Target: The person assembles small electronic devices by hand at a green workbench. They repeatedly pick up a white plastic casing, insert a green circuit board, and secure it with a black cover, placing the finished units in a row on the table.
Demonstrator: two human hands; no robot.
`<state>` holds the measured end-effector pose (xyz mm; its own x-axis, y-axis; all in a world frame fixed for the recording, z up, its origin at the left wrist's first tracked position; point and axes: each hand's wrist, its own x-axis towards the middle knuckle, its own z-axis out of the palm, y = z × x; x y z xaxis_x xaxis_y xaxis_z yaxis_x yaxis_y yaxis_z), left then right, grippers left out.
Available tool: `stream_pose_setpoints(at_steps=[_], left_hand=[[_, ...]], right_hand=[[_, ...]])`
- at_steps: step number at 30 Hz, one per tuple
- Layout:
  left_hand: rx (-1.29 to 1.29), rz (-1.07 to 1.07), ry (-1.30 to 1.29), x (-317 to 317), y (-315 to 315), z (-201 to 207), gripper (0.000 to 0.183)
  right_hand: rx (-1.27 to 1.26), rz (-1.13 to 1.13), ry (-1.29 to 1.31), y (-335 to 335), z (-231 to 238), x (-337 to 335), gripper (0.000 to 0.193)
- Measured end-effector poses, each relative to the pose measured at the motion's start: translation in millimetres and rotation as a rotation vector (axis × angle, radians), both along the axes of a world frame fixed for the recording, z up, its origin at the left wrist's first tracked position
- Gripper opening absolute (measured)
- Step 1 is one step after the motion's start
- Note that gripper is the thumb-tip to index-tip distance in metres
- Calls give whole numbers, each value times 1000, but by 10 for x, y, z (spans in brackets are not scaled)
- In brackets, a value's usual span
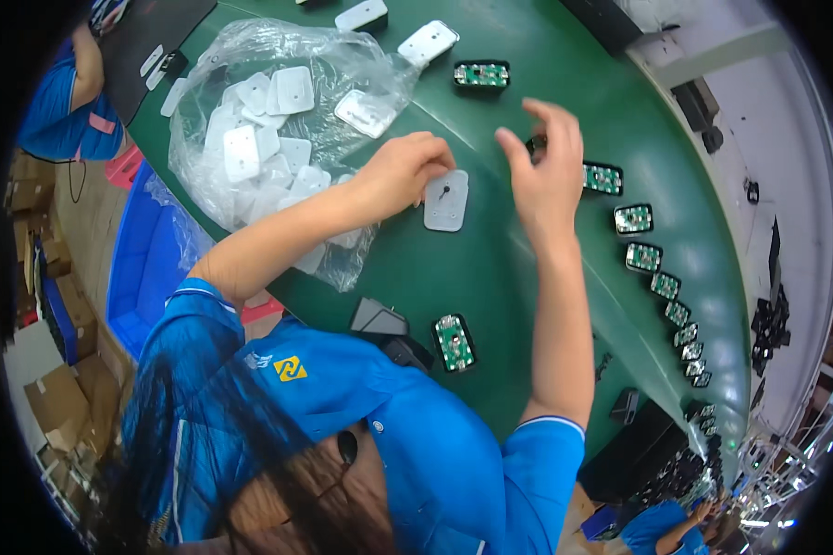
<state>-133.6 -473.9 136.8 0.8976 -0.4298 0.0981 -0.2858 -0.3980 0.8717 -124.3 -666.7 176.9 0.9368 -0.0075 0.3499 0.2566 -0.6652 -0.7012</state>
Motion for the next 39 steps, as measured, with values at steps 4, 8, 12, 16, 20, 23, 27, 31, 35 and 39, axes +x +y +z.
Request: stream_pose_setpoints(at_steps=[4, 8, 12, 16, 20, 23, 27, 31, 35, 39], left_hand=[[259, -19, -230, 26, -62, -39, 7], [340, -59, -246, -4, -60, 49, 15], [-37, 105, -65, 27, -37, 107, 35], [-780, -12, 392, -29, 39, 260, 53], [-760, -85, 576, -344, 124, 521, 41], [-812, -353, 763, -533, 160, 559, 39], [-725, -580, 920, -742, 155, 626, 40], [-715, -555, 752, -896, 131, 781, 42], [-471, -286, -302, -1076, -44, 815, 59], [-404, -228, -432, -1165, -49, 824, 63]], right_hand=[[-388, 181, -228, 54, -221, 811, 59], [-244, 237, 15, 111, -301, 1036, 69], [159, 143, 25, 189, -137, 552, 71], [190, 150, -38, 333, 111, -267, 73], [128, 293, -36, 160, 400, -783, 67], [67, 345, -106, 62, 594, -1035, 43], [91, 512, -134, 28, 668, -1206, 27], [310, 406, -205, 35, 581, -1473, 20], [663, 89, -264, 318, 378, -1719, 17], [803, -6, -362, 539, 371, -1768, 18]])
